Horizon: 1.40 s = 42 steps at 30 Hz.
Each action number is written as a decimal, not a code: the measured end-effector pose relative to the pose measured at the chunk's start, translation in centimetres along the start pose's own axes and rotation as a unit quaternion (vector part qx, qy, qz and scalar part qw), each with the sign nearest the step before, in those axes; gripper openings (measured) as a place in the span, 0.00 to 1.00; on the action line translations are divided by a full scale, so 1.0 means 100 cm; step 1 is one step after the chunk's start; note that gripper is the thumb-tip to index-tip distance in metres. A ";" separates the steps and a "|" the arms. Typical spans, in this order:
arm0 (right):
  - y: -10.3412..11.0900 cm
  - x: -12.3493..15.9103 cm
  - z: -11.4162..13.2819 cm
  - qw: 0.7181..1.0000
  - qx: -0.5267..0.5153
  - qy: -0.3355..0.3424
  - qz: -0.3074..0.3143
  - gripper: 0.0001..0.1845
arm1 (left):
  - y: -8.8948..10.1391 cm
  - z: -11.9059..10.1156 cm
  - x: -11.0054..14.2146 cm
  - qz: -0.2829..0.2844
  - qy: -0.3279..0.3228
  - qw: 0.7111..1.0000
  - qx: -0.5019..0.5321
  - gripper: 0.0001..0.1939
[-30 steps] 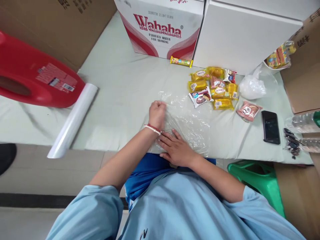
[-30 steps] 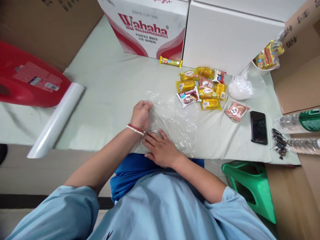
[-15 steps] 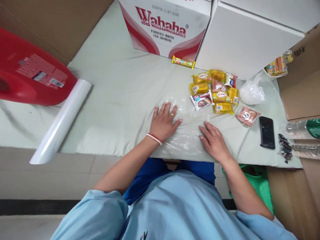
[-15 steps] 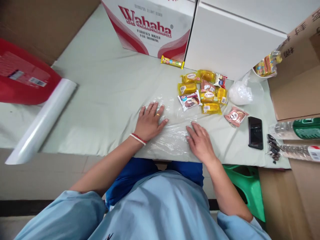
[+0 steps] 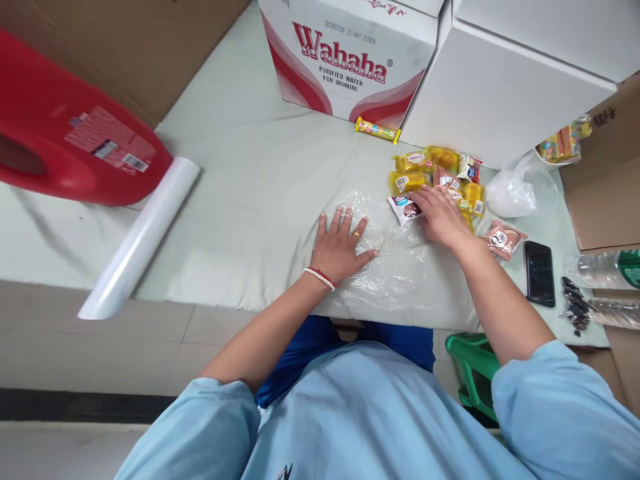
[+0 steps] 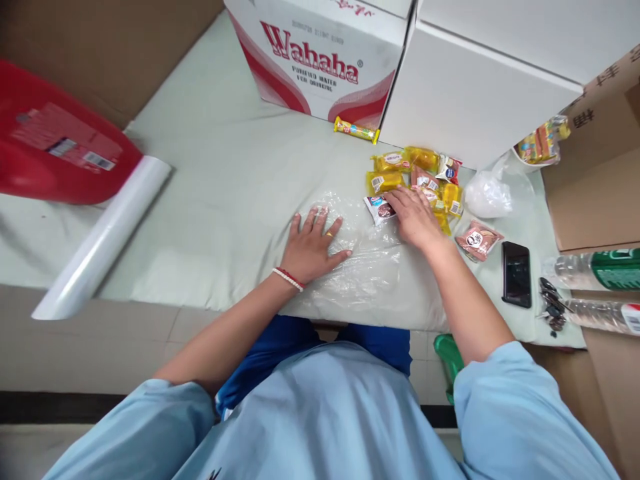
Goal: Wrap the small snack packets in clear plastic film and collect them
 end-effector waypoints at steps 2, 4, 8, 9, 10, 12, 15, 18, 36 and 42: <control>0.006 -0.003 -0.009 1.000 0.007 0.000 0.004 0.35 | 0.000 -0.001 0.000 -0.005 0.000 1.000 0.002 0.42; 0.015 0.013 -0.021 0.999 0.005 -0.028 -0.026 0.34 | -0.001 -0.001 0.000 -0.011 0.000 1.000 0.002 0.43; 0.038 0.076 -0.050 0.975 -0.084 -0.152 -0.139 0.37 | -0.001 0.000 0.000 -0.008 0.000 1.000 -0.005 0.43; 0.045 0.091 -0.053 0.959 -0.133 -0.173 -0.180 0.37 | -0.001 0.000 0.000 -0.006 0.000 1.000 -0.007 0.42; 0.052 0.102 -0.053 0.940 -0.195 -0.176 -0.218 0.36 | -0.001 0.000 0.000 -0.003 -0.001 1.000 -0.008 0.43; 0.066 0.113 -0.043 0.886 -0.350 -0.144 -0.268 0.29 | -0.001 0.000 0.000 0.001 -0.002 1.000 -0.010 0.43; 0.078 0.096 -0.007 0.776 -0.583 -0.096 -0.221 0.18 | 0.002 -0.001 0.001 0.007 0.004 1.000 -0.014 0.41; 0.070 0.056 0.039 0.718 -0.685 -0.100 -0.077 0.15 | 0.006 -0.003 0.001 0.005 0.016 1.000 -0.004 0.34; 0.015 0.037 0.120 0.989 -0.040 -0.026 0.143 0.35 | 0.008 0.007 -0.004 -0.012 0.027 0.999 0.028 0.29; 0.007 0.044 0.102 0.988 -0.069 -0.088 0.105 0.34 | 0.008 0.007 -0.003 -0.009 0.029 0.999 0.031 0.29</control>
Point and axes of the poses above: each hand's wrist, its own x-axis away from the middle knuckle, its own y-axis out of the back of the hand, z = x × y, the point moved 1 cm from there along -x, towards the middle knuckle, and after that the axes turned 13 degrees about z, right-handed, at the moved point
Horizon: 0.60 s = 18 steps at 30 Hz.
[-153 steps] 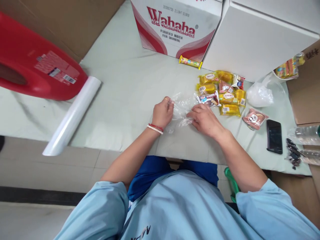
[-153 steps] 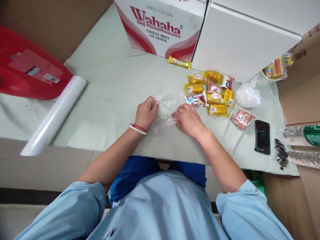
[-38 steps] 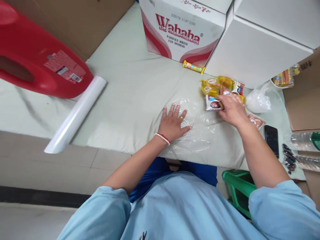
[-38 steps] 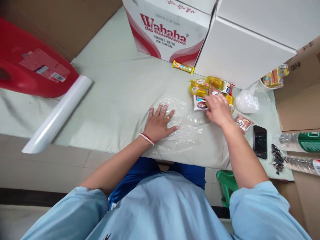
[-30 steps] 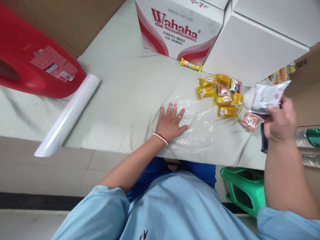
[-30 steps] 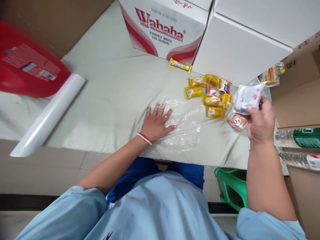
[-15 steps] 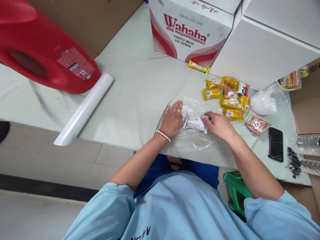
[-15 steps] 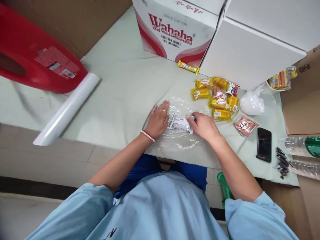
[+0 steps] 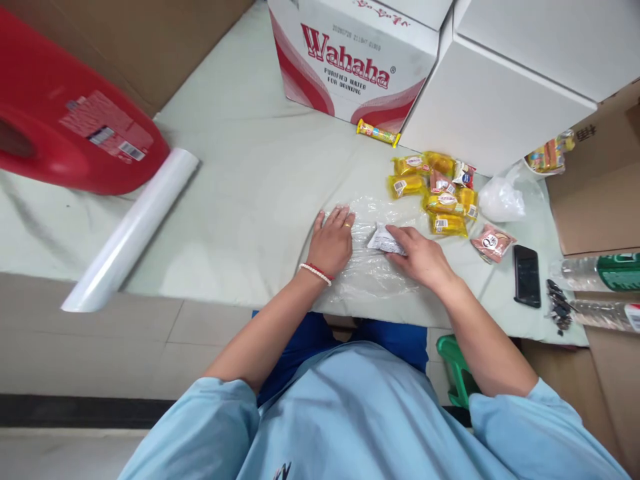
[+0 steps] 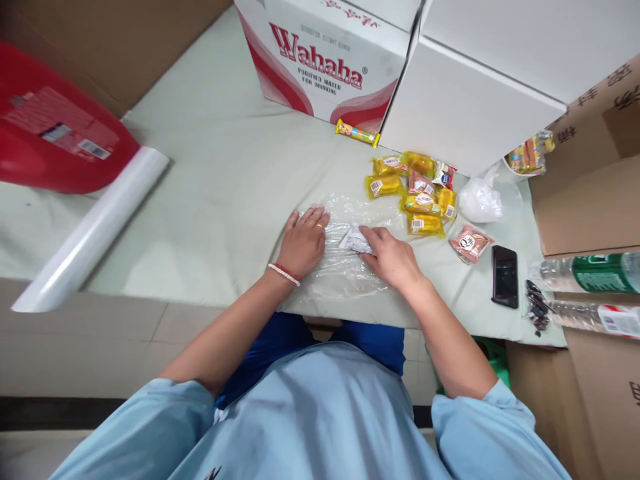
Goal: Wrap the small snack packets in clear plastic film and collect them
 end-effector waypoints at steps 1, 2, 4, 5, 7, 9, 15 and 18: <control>0.003 0.002 -0.004 1.000 -0.019 0.005 -0.022 0.34 | 0.000 0.000 0.000 0.001 0.000 1.000 0.000 0.29; 0.007 0.003 -0.007 0.998 -0.040 0.016 -0.046 0.34 | 0.000 0.000 -0.001 0.001 -0.001 1.000 0.001 0.29; 0.014 0.004 -0.007 0.992 -0.078 0.054 -0.087 0.34 | 0.000 0.000 -0.002 -0.002 -0.003 1.000 0.005 0.29; 0.016 0.003 -0.004 0.988 -0.090 0.078 -0.096 0.35 | -0.001 0.002 -0.002 -0.003 -0.003 1.000 0.010 0.29; 0.015 -0.002 0.006 0.986 -0.091 0.112 -0.077 0.35 | -0.001 0.006 -0.004 -0.009 -0.004 0.999 0.032 0.29; 0.007 -0.007 0.016 0.991 -0.069 0.116 -0.023 0.36 | -0.001 0.013 -0.006 -0.020 -0.002 0.998 0.066 0.29; -0.022 -0.009 0.029 0.992 -0.063 0.103 0.034 0.33 | 0.001 0.022 -0.007 -0.056 0.007 0.990 0.131 0.27; -0.029 -0.007 0.029 0.994 -0.066 0.088 0.019 0.30 | 0.003 0.013 -0.007 -0.037 0.014 0.994 0.104 0.27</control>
Point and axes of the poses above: each hand's wrist, its own x-axis away from the middle knuckle, its own y-axis out of the back of the hand, z = x × y, the point moved 1 cm from there along -x, towards the middle knuckle, and after that the axes turned 13 degrees about z, right-handed, at the moved point
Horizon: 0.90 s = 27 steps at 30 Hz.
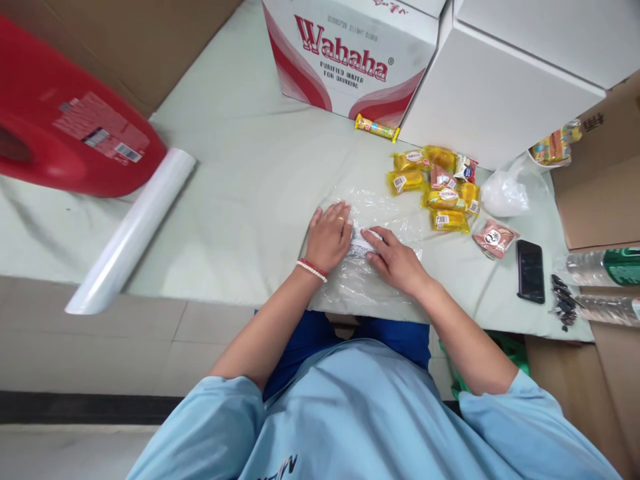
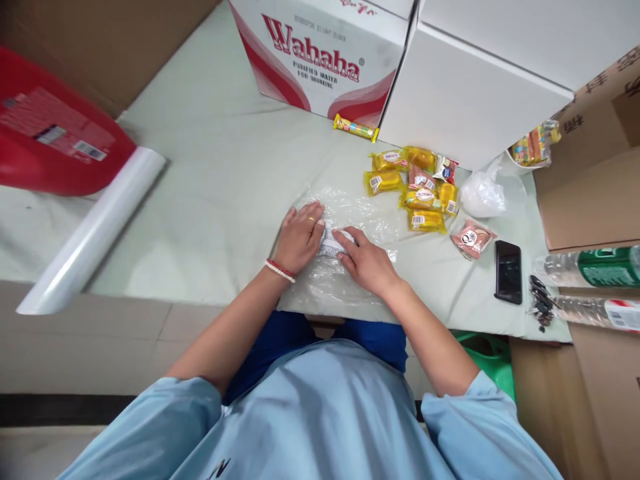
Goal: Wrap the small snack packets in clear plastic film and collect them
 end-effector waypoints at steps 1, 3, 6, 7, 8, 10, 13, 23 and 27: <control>-0.002 0.001 0.000 1.000 -0.001 -0.002 0.000 0.30 | 0.000 -0.004 0.000 0.009 0.003 1.000 -0.011 0.28; -0.004 0.001 0.000 1.000 -0.015 0.007 0.002 0.30 | 0.001 -0.009 0.001 0.023 0.008 0.999 -0.029 0.28; 0.000 0.002 -0.002 0.998 -0.043 0.037 -0.013 0.31 | 0.001 -0.013 0.003 0.031 0.010 0.998 -0.047 0.29; 0.005 0.002 -0.003 0.998 -0.047 0.038 -0.031 0.32 | 0.001 -0.013 0.003 0.030 0.010 0.998 -0.049 0.29; 0.012 0.002 -0.007 0.997 -0.047 0.030 -0.058 0.32 | 0.001 -0.013 0.003 0.028 0.011 0.998 -0.050 0.29; 0.030 0.000 -0.021 0.991 -0.031 -0.017 -0.127 0.31 | 0.001 -0.012 0.004 0.025 0.010 0.998 -0.048 0.28; 0.060 -0.008 -0.063 0.970 0.031 -0.110 -0.213 0.32 | 0.002 -0.012 0.004 0.030 0.007 0.999 -0.045 0.28; 0.052 -0.006 -0.162 0.979 0.060 -0.133 -0.144 0.32 | 0.003 -0.011 0.005 0.032 0.007 0.999 -0.039 0.27; 0.064 -0.001 -0.159 0.963 0.027 -0.163 -0.215 0.29 | 0.002 -0.010 0.004 0.025 0.007 0.999 -0.039 0.26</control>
Point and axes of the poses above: each hand's wrist, its own x-axis away from the middle knuckle, its own y-axis out of the back of the hand, z = x × y, the point moved 1 cm from there along -x, towards the middle knuckle, and after that the axes turned 13 degrees about z, right-handed, at the moved point
